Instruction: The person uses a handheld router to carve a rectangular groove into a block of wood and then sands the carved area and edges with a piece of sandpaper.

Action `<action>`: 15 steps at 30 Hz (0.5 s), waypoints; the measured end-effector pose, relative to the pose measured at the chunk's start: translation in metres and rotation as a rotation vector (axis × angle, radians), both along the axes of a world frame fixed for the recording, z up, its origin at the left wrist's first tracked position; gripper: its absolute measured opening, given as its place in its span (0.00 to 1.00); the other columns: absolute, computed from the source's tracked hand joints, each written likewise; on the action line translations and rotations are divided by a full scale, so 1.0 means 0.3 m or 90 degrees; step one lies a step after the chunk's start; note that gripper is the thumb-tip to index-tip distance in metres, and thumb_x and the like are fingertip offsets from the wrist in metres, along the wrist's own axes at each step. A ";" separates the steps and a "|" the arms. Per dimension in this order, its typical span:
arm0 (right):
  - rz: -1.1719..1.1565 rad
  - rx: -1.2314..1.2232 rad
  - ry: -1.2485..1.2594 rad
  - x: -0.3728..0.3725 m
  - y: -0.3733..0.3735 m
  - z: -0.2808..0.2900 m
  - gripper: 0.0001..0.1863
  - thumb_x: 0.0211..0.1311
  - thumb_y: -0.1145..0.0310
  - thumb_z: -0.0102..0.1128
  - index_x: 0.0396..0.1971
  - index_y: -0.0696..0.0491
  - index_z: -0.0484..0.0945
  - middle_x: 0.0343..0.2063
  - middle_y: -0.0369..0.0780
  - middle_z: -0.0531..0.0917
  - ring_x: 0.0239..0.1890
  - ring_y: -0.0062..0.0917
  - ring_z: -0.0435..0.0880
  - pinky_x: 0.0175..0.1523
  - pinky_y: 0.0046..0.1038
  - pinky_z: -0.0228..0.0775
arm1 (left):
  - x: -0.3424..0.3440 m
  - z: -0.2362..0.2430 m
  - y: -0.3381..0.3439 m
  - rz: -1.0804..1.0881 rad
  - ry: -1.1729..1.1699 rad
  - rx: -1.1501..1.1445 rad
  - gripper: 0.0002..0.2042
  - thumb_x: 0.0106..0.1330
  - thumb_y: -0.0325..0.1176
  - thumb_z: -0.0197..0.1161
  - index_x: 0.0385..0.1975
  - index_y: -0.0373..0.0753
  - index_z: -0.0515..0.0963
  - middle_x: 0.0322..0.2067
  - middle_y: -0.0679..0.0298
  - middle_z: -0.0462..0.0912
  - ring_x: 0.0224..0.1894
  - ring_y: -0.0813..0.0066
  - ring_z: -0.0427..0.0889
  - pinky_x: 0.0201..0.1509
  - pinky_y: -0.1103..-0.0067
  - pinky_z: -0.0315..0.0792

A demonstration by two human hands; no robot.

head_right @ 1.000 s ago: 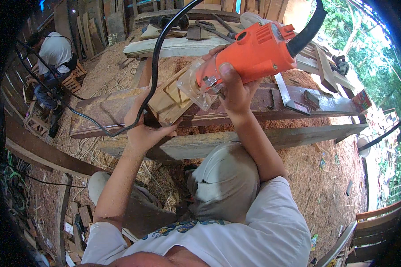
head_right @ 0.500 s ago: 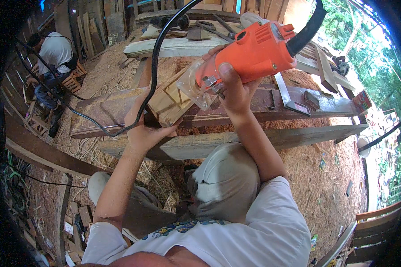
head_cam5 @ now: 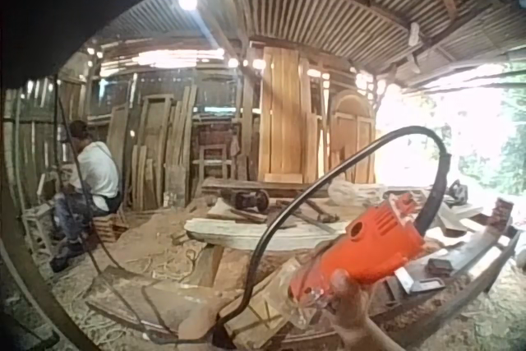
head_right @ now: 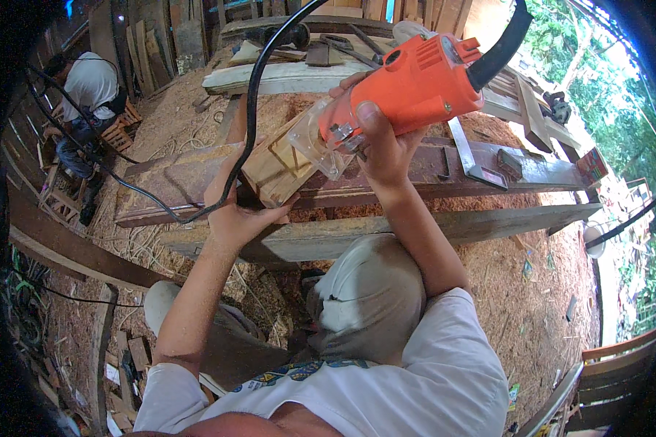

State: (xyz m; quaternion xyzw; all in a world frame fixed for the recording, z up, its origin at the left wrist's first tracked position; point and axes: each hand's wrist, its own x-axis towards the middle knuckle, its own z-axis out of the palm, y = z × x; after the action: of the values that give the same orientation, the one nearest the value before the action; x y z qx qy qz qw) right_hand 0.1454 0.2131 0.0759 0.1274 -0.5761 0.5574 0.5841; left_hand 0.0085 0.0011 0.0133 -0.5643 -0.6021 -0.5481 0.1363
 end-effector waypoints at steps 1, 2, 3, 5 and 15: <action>-0.009 0.026 -0.006 0.000 -0.003 0.008 0.29 0.66 0.65 0.69 0.62 0.59 0.70 0.48 0.47 0.87 0.48 0.33 0.90 0.56 0.38 0.85 | 0.001 0.005 -0.002 0.005 0.005 -0.002 0.48 0.44 0.39 0.91 0.69 0.40 0.73 0.66 0.53 0.85 0.65 0.47 0.86 0.70 0.61 0.79; -0.017 0.052 -0.012 -0.001 -0.006 0.013 0.29 0.66 0.65 0.68 0.62 0.60 0.70 0.47 0.48 0.87 0.48 0.34 0.90 0.55 0.38 0.85 | 0.002 0.008 -0.003 0.010 0.009 -0.004 0.48 0.44 0.39 0.91 0.70 0.40 0.73 0.66 0.52 0.85 0.65 0.47 0.86 0.69 0.61 0.79; -0.018 0.053 -0.012 -0.001 -0.011 0.018 0.29 0.66 0.65 0.68 0.62 0.60 0.70 0.47 0.48 0.87 0.48 0.34 0.90 0.55 0.38 0.85 | 0.001 0.008 -0.003 0.010 0.009 -0.003 0.48 0.44 0.39 0.91 0.70 0.40 0.73 0.66 0.52 0.85 0.65 0.47 0.86 0.69 0.61 0.79; -0.012 0.035 -0.008 -0.001 -0.023 0.022 0.27 0.66 0.65 0.66 0.60 0.61 0.71 0.46 0.49 0.88 0.48 0.34 0.90 0.55 0.38 0.85 | -0.001 0.005 -0.003 0.019 0.019 -0.001 0.47 0.45 0.39 0.91 0.69 0.40 0.74 0.65 0.51 0.85 0.65 0.46 0.85 0.69 0.61 0.79; -0.024 0.026 -0.018 -0.005 -0.037 0.034 0.25 0.65 0.67 0.64 0.59 0.62 0.71 0.45 0.49 0.88 0.46 0.34 0.90 0.54 0.38 0.86 | 0.001 -0.001 0.004 -0.002 -0.030 -0.010 0.47 0.45 0.38 0.91 0.70 0.40 0.73 0.65 0.52 0.85 0.65 0.48 0.86 0.69 0.61 0.80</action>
State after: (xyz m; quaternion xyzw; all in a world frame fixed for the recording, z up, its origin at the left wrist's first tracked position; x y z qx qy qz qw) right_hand 0.1438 0.2021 0.0860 0.1205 -0.5981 0.5359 0.5836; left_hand 0.0086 0.0024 0.0129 -0.5533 -0.6086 -0.5566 0.1165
